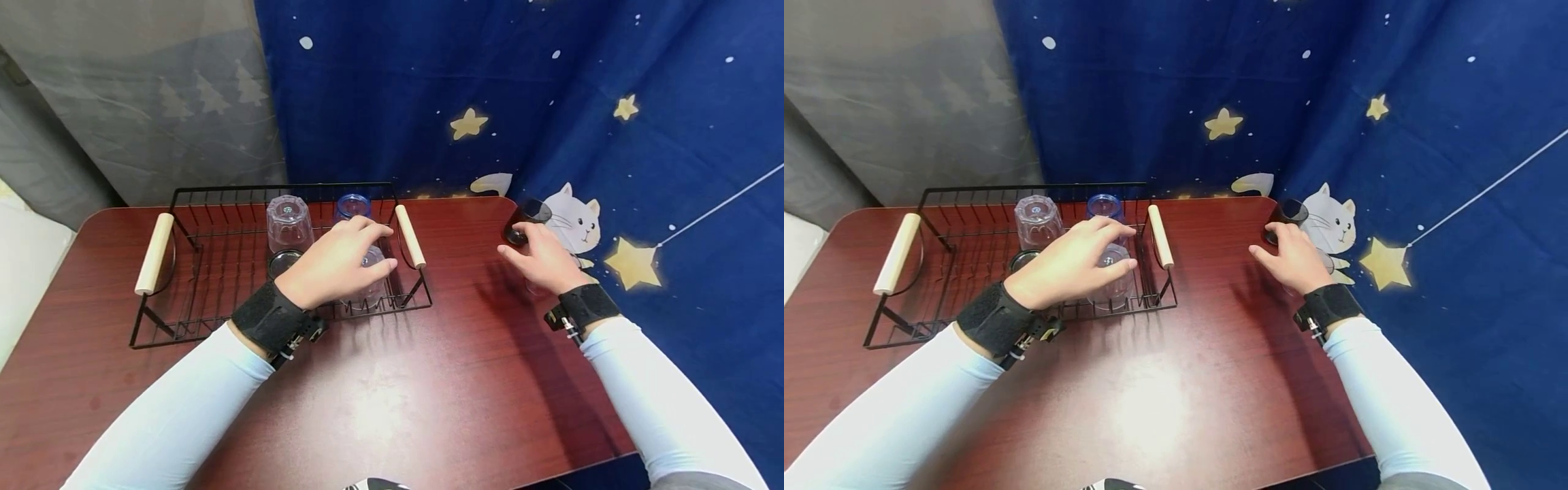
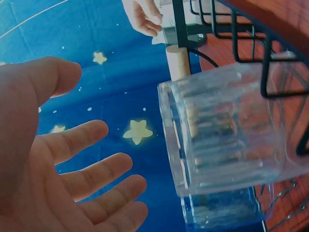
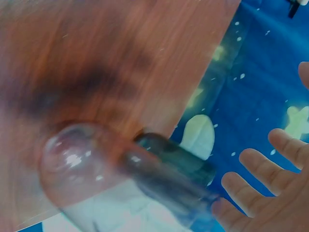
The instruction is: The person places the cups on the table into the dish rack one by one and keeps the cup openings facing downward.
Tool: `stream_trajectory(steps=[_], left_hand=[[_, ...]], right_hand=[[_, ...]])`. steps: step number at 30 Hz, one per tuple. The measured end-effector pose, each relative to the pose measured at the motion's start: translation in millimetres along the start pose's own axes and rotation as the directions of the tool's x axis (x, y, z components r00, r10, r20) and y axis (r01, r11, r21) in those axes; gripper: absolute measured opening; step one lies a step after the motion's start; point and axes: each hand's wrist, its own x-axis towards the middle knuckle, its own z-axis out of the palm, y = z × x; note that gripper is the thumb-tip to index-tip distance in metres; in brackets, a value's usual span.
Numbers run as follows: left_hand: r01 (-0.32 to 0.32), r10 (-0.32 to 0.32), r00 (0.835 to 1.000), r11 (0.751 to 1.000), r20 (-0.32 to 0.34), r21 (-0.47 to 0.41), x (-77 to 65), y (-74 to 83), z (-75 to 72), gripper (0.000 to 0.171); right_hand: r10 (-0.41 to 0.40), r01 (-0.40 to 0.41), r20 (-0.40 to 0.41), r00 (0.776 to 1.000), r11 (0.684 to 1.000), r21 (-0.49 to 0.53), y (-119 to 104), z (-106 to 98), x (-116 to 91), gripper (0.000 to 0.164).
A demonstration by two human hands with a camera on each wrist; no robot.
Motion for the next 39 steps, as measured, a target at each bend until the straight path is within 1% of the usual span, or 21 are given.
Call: stream_trajectory(steps=[3, 10, 13, 17, 22, 25, 28, 30, 36, 39], left_hand=[[-0.006, 0.006, 1.0, 1.0, 0.008, -0.005, 2.3, 2.9, 2.1, 0.053], [-0.053, 0.053, 0.998, 0.999, 0.028, 0.007, 9.1, 12.6, 10.1, 0.055], [-0.056, 0.056, 0.998, 0.998, 0.035, 0.011, 10.0, 14.2, 12.6, 0.055], [-0.058, 0.058, 0.998, 0.998, 0.039, 0.007, 10.7, 14.9, 14.4, 0.055], [-0.06, 0.06, 0.998, 0.998, 0.029, 0.01, 11.4, 14.4, 14.4, 0.054], [-0.059, 0.059, 0.998, 0.998, 0.019, 0.01, 10.9, 13.1, 14.3, 0.053], [-0.049, 0.049, 0.999, 0.999, 0.011, 0.003, 8.9, 10.8, 13.8, 0.05], [-0.041, 0.041, 0.999, 0.999, 0.009, -0.001, 7.6, 9.3, 13.1, 0.049], [-0.031, 0.031, 1.0, 0.999, 0.004, -0.009, 4.1, 5.5, 9.3, 0.052], [-0.026, 0.026, 1.0, 1.0, 0.003, -0.009, 2.6, 4.1, 7.0, 0.052]], right_hand=[[0.01, -0.01, -0.001, 1.0, 1.0, -0.021, 6.3, -1.0, -4.7, 0.064], [0.013, -0.016, -0.043, 0.999, 0.998, -0.069, 15.5, -4.9, -11.2, 0.061], [0.038, -0.044, -0.048, 0.998, 0.993, -0.113, 19.9, -5.2, -10.5, 0.062], [0.102, -0.109, -0.049, 0.994, 0.983, -0.148, 28.5, -5.6, -11.8, 0.063], [0.159, -0.16, -0.018, 0.987, 0.973, -0.168, 38.0, -5.3, -14.3, 0.067], [0.195, -0.188, 0.029, 0.98, 0.967, -0.172, 42.2, -3.2, -15.7, 0.072], [0.218, -0.201, 0.072, 0.973, 0.962, -0.186, 45.2, -0.7, -16.6, 0.072], [0.214, -0.195, 0.078, 0.974, 0.961, -0.198, 46.9, 0.4, -17.0, 0.067], [0.153, -0.148, 0.011, 0.988, 0.966, -0.211, 49.1, 4.4, -15.1, 0.038], [0.135, -0.133, -0.004, 0.991, 0.971, -0.201, 46.9, 8.3, -13.1, 0.031]])
